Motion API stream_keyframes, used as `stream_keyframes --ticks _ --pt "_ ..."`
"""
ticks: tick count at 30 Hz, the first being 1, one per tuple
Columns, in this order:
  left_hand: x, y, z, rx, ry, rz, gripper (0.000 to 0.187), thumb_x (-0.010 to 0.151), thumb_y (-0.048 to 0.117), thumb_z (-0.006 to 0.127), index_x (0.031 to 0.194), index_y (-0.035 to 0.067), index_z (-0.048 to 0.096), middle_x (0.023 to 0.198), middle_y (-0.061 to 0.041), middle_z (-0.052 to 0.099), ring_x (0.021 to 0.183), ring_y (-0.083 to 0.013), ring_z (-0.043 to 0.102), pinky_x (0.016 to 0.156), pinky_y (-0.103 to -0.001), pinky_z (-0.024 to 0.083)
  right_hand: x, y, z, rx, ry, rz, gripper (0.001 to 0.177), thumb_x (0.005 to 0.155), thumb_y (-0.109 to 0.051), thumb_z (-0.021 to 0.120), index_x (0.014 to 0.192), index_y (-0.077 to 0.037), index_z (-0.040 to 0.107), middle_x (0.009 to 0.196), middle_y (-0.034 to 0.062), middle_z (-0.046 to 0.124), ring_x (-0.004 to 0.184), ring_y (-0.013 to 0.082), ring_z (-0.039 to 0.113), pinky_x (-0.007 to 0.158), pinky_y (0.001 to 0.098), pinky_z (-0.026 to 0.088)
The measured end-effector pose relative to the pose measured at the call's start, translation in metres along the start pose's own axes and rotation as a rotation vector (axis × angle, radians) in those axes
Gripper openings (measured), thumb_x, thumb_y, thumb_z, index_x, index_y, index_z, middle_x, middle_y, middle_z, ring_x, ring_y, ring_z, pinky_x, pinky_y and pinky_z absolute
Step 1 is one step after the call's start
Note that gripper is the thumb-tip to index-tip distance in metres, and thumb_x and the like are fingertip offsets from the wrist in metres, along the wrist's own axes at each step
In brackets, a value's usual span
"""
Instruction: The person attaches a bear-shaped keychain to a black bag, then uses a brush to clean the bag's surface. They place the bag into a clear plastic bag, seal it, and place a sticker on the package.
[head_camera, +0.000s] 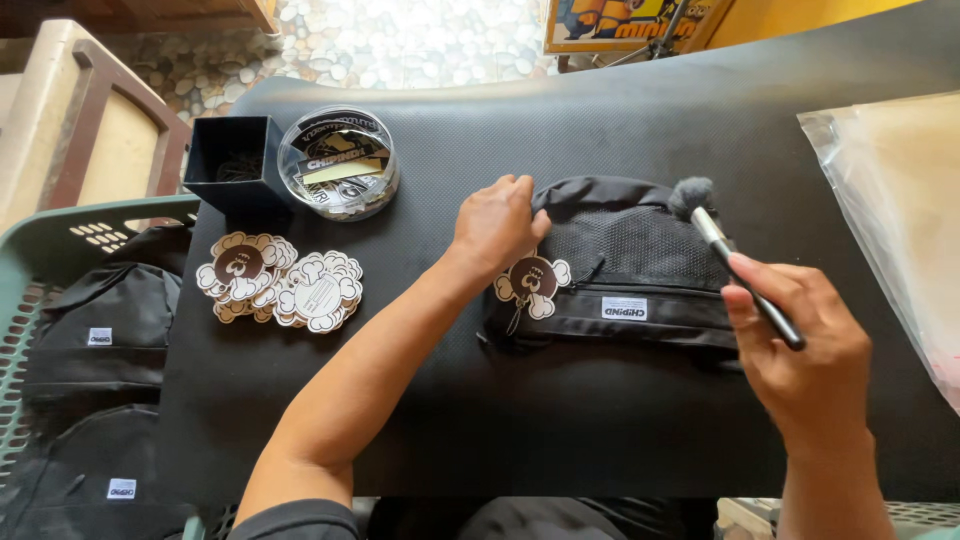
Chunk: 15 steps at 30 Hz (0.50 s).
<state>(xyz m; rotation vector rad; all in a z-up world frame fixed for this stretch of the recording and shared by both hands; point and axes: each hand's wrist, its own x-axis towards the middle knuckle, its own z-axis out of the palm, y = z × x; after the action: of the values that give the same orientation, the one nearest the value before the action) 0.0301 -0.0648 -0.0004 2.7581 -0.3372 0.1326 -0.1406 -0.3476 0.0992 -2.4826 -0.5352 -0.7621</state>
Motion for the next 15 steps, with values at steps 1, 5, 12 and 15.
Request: stream_keyframes --ticks 1,5,12,15 --pt "0.000 0.002 -0.008 0.001 -0.001 0.000 0.033 0.089 0.042 0.064 0.092 0.009 0.057 0.093 -0.013 0.066 0.078 -0.0417 0.068 0.070 -0.055 0.055 0.001 -0.004 0.006 0.001 0.000 0.001 0.025 0.110 -0.007 0.069 0.134 0.000 0.069 0.121 0.0206 0.069 0.104 0.0324 0.067 0.098 0.0403 0.051" --pt "0.001 0.007 -0.035 -0.109 -0.104 -0.168 0.033 0.086 0.041 0.057 0.076 0.014 0.073 0.083 -0.011 0.074 0.085 -0.0353 0.069 0.072 -0.050 0.054 0.006 -0.024 0.031 0.180 0.021 0.110 0.026 0.108 -0.011 0.064 0.130 0.001 0.069 0.118 0.0158 0.074 0.107 0.0280 0.071 0.101 0.0370 0.052" --pt "0.006 -0.006 -0.031 -0.269 -0.182 -0.270 0.035 0.083 0.052 0.062 0.095 0.024 0.082 0.091 -0.011 0.078 0.100 -0.0377 0.074 0.087 -0.049 0.059 0.017 -0.033 0.090 0.566 0.025 0.287 0.017 0.097 -0.018 0.074 0.112 -0.011 0.079 0.107 0.0096 0.079 0.105 0.0267 0.075 0.093 0.0389 0.055" --pt "0.006 -0.012 -0.027 -0.342 -0.175 -0.244 0.034 0.083 0.048 0.064 0.093 0.022 0.083 0.091 -0.011 0.079 0.100 -0.0381 0.074 0.086 -0.049 0.059 0.023 0.008 0.084 0.172 0.177 0.051 0.019 0.105 -0.001 0.071 0.123 0.001 0.074 0.110 0.0229 0.074 0.101 0.0422 0.071 0.090 0.0503 0.054"
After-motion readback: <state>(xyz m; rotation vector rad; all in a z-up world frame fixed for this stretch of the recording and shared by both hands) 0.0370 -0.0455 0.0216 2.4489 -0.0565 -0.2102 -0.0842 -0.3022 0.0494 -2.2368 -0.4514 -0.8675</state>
